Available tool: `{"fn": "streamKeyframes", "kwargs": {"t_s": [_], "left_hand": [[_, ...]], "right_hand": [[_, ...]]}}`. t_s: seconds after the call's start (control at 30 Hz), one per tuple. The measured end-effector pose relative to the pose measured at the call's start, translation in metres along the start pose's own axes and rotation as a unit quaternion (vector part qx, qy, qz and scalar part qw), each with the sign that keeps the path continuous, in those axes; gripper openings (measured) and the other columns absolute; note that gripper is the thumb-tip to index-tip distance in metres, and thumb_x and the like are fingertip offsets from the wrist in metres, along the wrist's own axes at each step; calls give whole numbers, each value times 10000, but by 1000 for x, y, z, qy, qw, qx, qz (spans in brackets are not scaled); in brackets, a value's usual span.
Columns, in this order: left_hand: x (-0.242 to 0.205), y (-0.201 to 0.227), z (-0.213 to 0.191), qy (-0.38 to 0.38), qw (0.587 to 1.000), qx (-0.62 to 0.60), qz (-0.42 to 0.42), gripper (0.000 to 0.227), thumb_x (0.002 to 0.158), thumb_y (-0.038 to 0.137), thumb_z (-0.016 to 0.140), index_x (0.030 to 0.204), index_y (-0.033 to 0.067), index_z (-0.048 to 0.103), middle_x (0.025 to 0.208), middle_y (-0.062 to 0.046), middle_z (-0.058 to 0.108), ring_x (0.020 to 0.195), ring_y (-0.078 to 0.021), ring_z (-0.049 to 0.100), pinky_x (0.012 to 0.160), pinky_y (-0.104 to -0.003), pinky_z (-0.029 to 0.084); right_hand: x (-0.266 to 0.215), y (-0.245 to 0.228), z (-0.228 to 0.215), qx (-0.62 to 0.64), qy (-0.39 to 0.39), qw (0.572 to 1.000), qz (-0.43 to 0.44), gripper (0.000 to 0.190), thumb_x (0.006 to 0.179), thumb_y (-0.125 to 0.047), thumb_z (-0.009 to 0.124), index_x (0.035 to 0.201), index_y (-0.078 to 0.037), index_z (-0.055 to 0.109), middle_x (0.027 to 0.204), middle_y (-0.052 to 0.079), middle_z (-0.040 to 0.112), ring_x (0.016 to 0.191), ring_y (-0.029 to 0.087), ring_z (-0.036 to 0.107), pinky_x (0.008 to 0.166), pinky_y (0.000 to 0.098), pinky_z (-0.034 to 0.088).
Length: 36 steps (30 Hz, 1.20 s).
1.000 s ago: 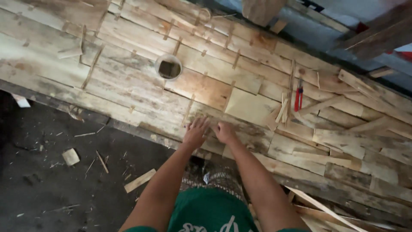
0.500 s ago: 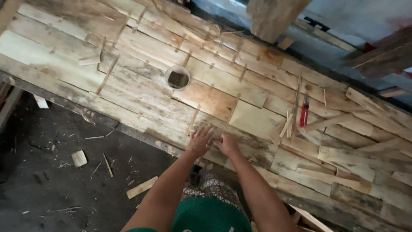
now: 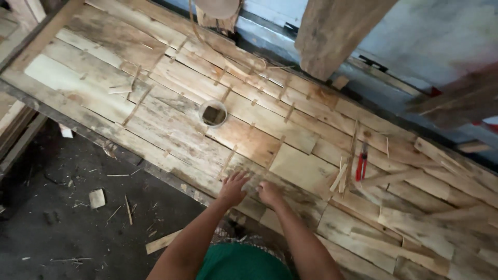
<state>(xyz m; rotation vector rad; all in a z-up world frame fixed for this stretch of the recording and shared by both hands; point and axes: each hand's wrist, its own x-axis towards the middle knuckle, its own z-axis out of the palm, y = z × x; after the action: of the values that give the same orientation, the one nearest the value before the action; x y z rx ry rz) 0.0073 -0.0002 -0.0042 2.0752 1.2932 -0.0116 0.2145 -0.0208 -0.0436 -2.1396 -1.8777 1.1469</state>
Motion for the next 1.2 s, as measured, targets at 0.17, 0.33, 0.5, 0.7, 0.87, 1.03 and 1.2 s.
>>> {"fn": "streamKeyframes", "kwargs": {"t_s": [0.17, 0.33, 0.5, 0.7, 0.87, 1.03, 1.2], "left_hand": [[5, -2, 6, 53, 996, -64, -6, 549, 903, 254, 708, 1428, 201, 556, 1608, -19, 413, 1512, -287, 309, 1159, -549, 311], [26, -13, 6, 134, 983, -129, 2, 418, 923, 242, 699, 1328, 145, 664, 1401, -120, 623, 1339, -329, 528, 1071, -476, 446], [33, 6, -79, 162, 943, -290, -10, 286, 922, 217, 696, 1168, 76, 728, 990, -157, 768, 886, -286, 751, 762, -406, 585], [85, -44, -171, 233, 912, -337, -29, 297, 906, 273, 781, 880, -5, 681, 734, -177, 713, 656, -301, 689, 621, -408, 542], [141, -104, -263, 319, 883, -341, 33, 238, 953, 253, 718, 912, 20, 690, 773, -177, 710, 693, -317, 686, 623, -406, 538], [181, -126, -369, 331, 867, -370, 39, 225, 1013, 241, 640, 946, 29, 682, 813, -170, 728, 727, -320, 722, 669, -404, 561], [244, -130, -442, 462, 831, -277, 137, 189, 1019, 189, 642, 1058, 18, 712, 951, -171, 727, 861, -369, 704, 741, -432, 551]], "right_hand": [[24, 24, 10, 6, -66, 998, -7, 230, 976, -260, 614, 990, -68, 742, 967, 189, 731, 904, 384, 699, 794, 510, 539], [16, -14, -33, 71, -5, 992, -104, 192, 841, -218, 740, 987, -104, 794, 978, 168, 780, 894, 319, 747, 792, 424, 579], [18, -95, -96, 180, 121, 976, -7, 284, 873, -311, 755, 953, -39, 749, 886, 122, 772, 809, 240, 752, 721, 378, 572], [80, -182, -132, 202, 180, 961, 57, 362, 966, -332, 734, 902, 24, 725, 752, 172, 709, 683, 209, 626, 661, 360, 523], [177, -230, -132, 231, 245, 937, -94, 272, 1035, -200, 613, 874, 19, 607, 768, 126, 661, 719, 156, 591, 691, 328, 532], [227, -322, -187, 190, 289, 934, -90, 257, 1090, -198, 530, 947, -21, 649, 809, 95, 689, 708, 168, 627, 687, 327, 512], [268, -383, -243, 242, 331, 908, -88, 233, 1004, -232, 640, 1114, -33, 692, 853, 97, 720, 753, 198, 675, 682, 337, 544]]}}
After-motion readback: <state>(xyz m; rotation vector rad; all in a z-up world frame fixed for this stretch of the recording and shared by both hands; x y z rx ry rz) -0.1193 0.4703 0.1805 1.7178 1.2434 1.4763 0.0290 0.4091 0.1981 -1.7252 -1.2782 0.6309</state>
